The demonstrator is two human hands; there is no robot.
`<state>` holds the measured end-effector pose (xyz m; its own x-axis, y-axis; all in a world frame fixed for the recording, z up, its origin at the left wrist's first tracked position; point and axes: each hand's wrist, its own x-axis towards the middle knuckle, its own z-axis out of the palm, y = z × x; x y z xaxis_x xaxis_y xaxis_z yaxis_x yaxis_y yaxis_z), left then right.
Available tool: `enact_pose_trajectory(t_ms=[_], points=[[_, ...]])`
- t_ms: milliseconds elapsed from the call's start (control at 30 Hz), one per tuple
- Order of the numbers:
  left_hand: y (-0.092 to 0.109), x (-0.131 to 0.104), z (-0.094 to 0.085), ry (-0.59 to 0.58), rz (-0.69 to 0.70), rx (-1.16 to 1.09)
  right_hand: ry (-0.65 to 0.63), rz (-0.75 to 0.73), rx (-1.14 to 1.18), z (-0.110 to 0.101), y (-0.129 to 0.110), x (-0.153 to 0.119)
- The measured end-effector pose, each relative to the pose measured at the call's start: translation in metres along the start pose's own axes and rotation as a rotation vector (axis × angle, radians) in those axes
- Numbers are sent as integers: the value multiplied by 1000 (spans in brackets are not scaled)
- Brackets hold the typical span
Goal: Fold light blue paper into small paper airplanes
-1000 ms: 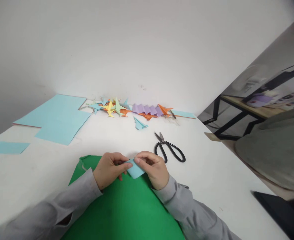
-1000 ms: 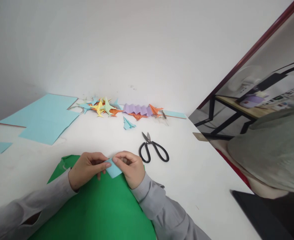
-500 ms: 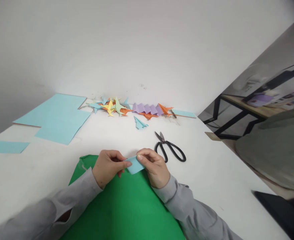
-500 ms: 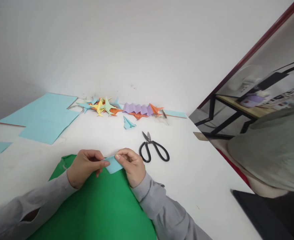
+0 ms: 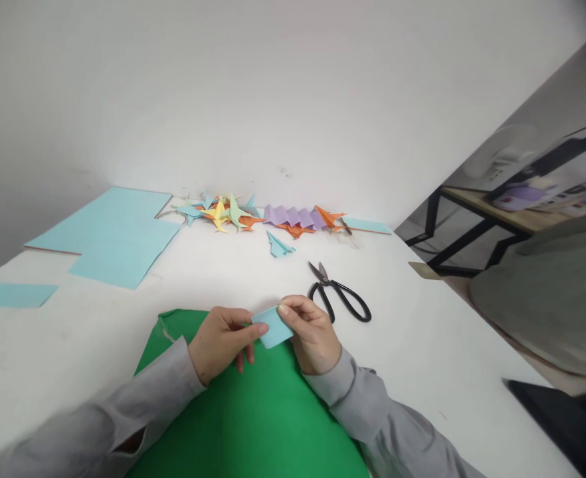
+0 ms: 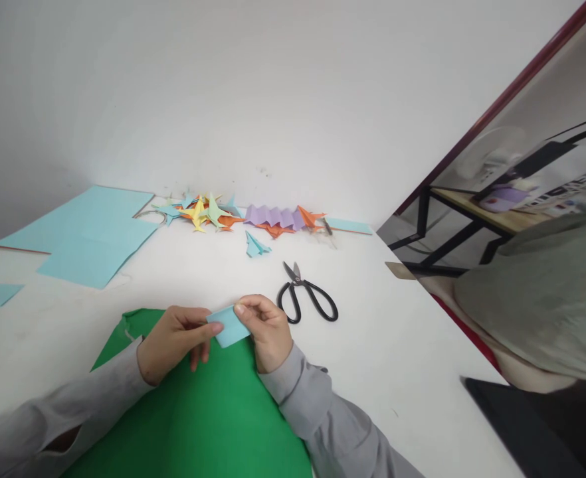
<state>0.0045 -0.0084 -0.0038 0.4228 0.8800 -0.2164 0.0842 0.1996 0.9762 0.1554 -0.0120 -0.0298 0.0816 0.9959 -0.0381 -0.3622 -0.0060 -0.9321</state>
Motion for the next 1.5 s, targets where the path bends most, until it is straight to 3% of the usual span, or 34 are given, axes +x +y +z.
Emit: enact_pose_trajectory(t_ms=[233, 400, 700, 867, 1033, 1100, 1300, 1500], points=[[0, -1, -1, 98, 50, 103, 26, 39, 45, 5, -3, -2], [-3, 1, 1, 7, 9, 122, 71, 45, 80, 7, -7, -2], [3, -2, -3, -40, -13, 90, -8, 101, 88, 3, -5, -1], [5, -3, -11, -201, -86, 22, -122, 85, 78, 1, -12, 1], [10, -6, -16, -391, -188, 70, -411, 91, -271, -1, -13, -6], [10, -7, -15, -412, -205, 92, -454, 78, -362, -2, -12, -9], [6, -1, -15, -384, -243, 28, -329, 38, -352, -3, -10, -5], [6, 0, -14, -207, -79, 222, -147, 0, -333, -6, -5, 3]])
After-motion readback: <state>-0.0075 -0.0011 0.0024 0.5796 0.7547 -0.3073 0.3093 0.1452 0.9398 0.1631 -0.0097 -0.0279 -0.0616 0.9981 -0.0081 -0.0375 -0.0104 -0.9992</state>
